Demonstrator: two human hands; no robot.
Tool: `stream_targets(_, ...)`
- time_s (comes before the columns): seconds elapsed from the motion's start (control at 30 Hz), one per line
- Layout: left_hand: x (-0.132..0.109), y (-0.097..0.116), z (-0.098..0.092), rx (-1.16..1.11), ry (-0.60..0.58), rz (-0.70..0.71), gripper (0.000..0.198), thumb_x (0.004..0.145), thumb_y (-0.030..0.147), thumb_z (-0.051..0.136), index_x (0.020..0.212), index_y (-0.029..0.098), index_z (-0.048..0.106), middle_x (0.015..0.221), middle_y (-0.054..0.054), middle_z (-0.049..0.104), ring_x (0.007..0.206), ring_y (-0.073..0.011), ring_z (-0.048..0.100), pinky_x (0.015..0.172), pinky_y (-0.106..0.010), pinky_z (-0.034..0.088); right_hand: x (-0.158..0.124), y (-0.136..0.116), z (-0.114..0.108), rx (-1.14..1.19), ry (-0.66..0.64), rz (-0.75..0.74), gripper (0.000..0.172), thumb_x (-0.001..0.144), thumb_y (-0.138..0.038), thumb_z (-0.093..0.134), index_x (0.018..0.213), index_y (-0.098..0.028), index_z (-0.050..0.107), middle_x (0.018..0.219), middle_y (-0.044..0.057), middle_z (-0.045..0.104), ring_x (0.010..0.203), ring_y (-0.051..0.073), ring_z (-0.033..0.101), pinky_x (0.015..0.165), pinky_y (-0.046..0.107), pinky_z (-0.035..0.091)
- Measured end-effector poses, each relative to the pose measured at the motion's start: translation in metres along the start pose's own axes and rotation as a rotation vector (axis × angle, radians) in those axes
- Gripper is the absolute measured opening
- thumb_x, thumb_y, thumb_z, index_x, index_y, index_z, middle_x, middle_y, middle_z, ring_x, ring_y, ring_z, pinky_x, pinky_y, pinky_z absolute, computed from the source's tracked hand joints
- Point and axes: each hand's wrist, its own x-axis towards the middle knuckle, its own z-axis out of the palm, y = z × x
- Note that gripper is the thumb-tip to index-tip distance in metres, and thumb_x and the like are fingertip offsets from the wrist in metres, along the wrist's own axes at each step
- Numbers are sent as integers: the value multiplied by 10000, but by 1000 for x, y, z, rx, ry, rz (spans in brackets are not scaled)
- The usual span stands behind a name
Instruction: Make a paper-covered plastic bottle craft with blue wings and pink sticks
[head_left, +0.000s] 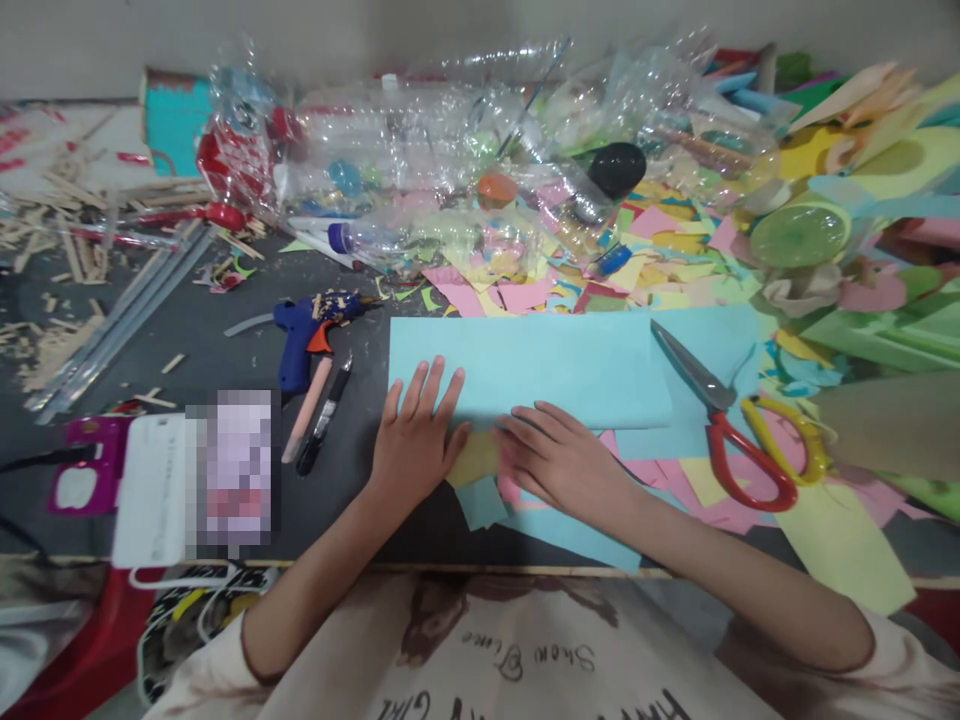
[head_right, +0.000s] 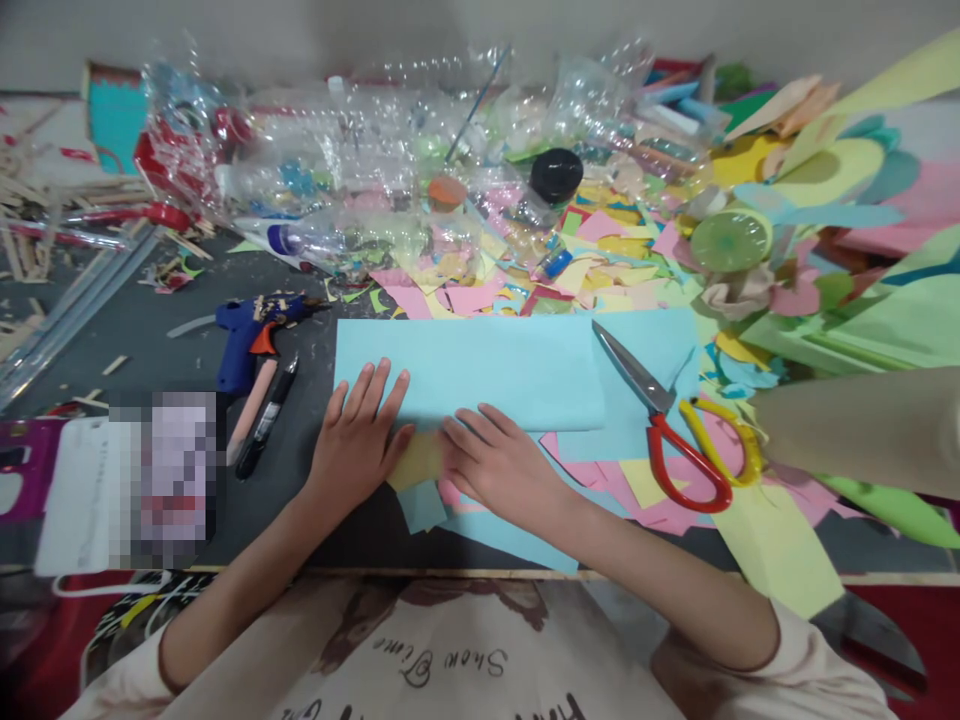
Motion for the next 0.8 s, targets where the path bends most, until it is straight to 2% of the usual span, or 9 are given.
stream_targets(0.13, 0, 0, 0, 7, 0, 2, 515, 992, 348, 355, 1454, 128, 413, 1498, -176, 435, 1370, -318, 443, 1089, -459, 291, -17, 1, -10, -69, 1, 64, 343, 995, -300, 430, 1105, -109, 693, 1101, 85, 747, 1043, 232, 642, 958, 403, 505)
stream_targets(0.3, -2, 0, 2, -44, -20, -16, 522, 986, 332, 370, 1474, 146, 383, 1516, -168, 412, 1399, -306, 404, 1113, -463, 276, -55, 12, -25, -136, -36, 148, 304, 988, -255, 442, 1144, -111, 660, 1052, 107, 753, 1038, 234, 657, 981, 421, 489)
stream_targets(0.4, -2, -1, 2, -56, -6, -15, 521, 980, 319, 399, 1472, 150, 383, 1509, -166, 427, 1401, -297, 401, 1128, -462, 270, -79, 19, -32, -166, -43, 206, 297, 985, -241, 439, 1168, -103, 628, 1048, 135, 736, 1002, 244, 669, 974, 437, 490)
stream_targets(0.5, 0, -2, 0, -40, 32, -1, 498, 972, 313, 432, 1435, 131, 431, 1470, -193, 470, 1365, -315, 444, 1103, -478, 313, -95, 23, -37, -199, -74, 251, 300, 985, -246, 430, 1183, -104, 604, 1056, 150, 720, 997, 271, 663, 943, 467, 499)
stream_targets(0.57, 1, -1, -4, -40, 64, 23, 419, 958, 269, 468, 1356, 150, 521, 1400, -185, 544, 1290, -307, 518, 1057, -454, 374, -99, 22, -38, -210, -80, 269, 310, 981, -252, 435, 1193, -89, 591, 1058, 161, 710, 1000, 284, 653, 931, 475, 503)
stream_targets(0.67, 0, 9, -11, -98, 66, 167, 308, 939, 153, 480, 1210, 195, 620, 1236, -102, 666, 1140, -228, 607, 969, -348, 443, -94, 17, -35, -191, -60, 287, 323, 974, -270, 454, 1201, -80, 583, 1062, 164, 699, 1003, 278, 633, 938, 458, 503)
stream_targets(0.73, -2, 21, -15, -154, 30, 278, 294, 947, 155, 464, 1194, 182, 621, 1193, -76, 686, 1113, -204, 608, 945, -323, 450, -86, 11, -29, -156, -42, 283, 342, 973, -274, 458, 1234, -82, 567, 1078, 160, 695, 1021, 269, 619, 945, 436, 502)
stream_targets(0.8, -5, 36, -17, -191, -34, 307, 331, 965, 214, 444, 1263, 156, 576, 1244, -83, 662, 1144, -210, 584, 977, -347, 432, -75, 5, -23, -120, -21, 268, 377, 973, -270, 455, 1290, -82, 535, 1096, 157, 695, 1048, 266, 607, 953, 426, 498)
